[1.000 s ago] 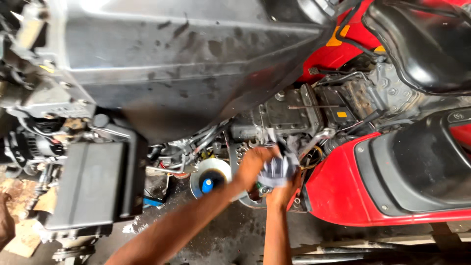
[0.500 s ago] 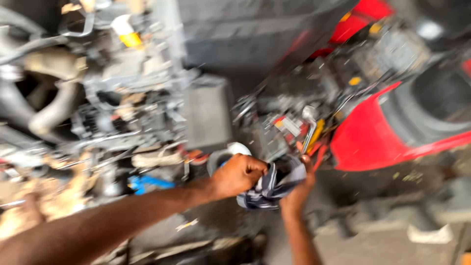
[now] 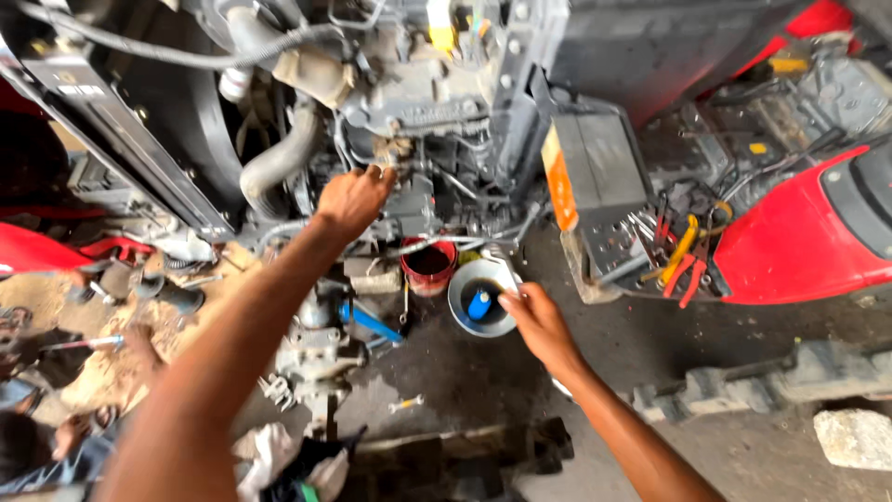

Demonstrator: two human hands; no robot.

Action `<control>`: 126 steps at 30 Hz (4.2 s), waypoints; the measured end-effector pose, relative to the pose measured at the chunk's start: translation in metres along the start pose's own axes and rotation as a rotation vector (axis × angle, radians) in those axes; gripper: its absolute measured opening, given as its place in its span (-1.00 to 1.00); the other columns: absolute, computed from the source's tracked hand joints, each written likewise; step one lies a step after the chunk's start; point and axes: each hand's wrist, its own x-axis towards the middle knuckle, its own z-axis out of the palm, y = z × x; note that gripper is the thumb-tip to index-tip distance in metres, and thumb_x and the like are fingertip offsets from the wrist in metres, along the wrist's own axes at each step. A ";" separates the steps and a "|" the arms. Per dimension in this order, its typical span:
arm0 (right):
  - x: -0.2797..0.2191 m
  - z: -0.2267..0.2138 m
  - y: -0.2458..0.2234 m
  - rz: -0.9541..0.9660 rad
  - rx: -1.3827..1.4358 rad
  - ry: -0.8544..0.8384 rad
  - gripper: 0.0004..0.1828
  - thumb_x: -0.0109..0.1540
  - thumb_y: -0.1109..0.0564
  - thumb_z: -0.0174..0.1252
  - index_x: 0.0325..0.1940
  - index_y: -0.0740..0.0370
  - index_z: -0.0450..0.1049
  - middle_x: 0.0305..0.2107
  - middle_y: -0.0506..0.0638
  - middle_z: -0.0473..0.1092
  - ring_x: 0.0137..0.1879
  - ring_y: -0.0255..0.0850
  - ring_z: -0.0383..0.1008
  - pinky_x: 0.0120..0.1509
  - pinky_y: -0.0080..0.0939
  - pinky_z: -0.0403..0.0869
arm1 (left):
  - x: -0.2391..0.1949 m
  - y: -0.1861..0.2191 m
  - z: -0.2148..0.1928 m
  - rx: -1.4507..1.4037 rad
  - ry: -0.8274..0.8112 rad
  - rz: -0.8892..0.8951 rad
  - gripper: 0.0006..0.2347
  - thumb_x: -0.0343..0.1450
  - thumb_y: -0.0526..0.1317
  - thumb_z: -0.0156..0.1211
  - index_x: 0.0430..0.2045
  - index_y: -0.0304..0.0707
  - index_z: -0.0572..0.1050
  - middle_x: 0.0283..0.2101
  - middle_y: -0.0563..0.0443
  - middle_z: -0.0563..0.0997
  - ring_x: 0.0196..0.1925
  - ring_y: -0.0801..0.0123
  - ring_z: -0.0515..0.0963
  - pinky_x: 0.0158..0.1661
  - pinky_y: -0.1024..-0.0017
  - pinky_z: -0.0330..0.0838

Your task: The person cleans and handles tractor engine components by hand and with a cloth.

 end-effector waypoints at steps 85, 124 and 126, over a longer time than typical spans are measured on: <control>0.270 0.090 -0.041 0.390 -0.559 -0.547 -0.75 0.33 0.26 -0.09 -0.07 0.58 0.12 -0.52 0.36 0.44 -0.50 0.12 0.60 -0.60 0.14 0.52 | 0.117 0.016 0.053 -0.023 0.024 -0.031 -0.41 0.42 -0.26 0.09 0.41 -0.39 0.17 0.18 -0.04 0.55 0.29 0.15 0.36 0.12 0.04 0.25; 0.228 0.110 -0.031 -0.008 -0.436 -0.205 -0.81 0.30 0.19 -0.06 -0.12 0.40 0.18 -0.48 0.29 0.47 -0.61 0.11 0.57 -0.64 0.07 0.52 | 0.106 0.017 0.051 0.134 0.203 0.002 -0.41 0.34 -0.19 0.12 0.31 -0.44 0.25 0.10 -0.11 0.56 0.18 0.15 0.42 0.09 0.12 0.29; 0.218 0.115 -0.025 0.122 -0.446 -0.177 -0.81 0.36 0.15 -0.10 -0.03 0.33 0.16 -0.49 0.40 0.46 -0.55 0.24 0.54 -0.51 0.16 0.50 | 0.105 0.018 0.054 0.109 0.276 -0.008 -0.44 0.35 -0.19 0.10 0.30 -0.42 0.27 0.11 -0.10 0.57 0.18 0.15 0.42 0.10 0.11 0.29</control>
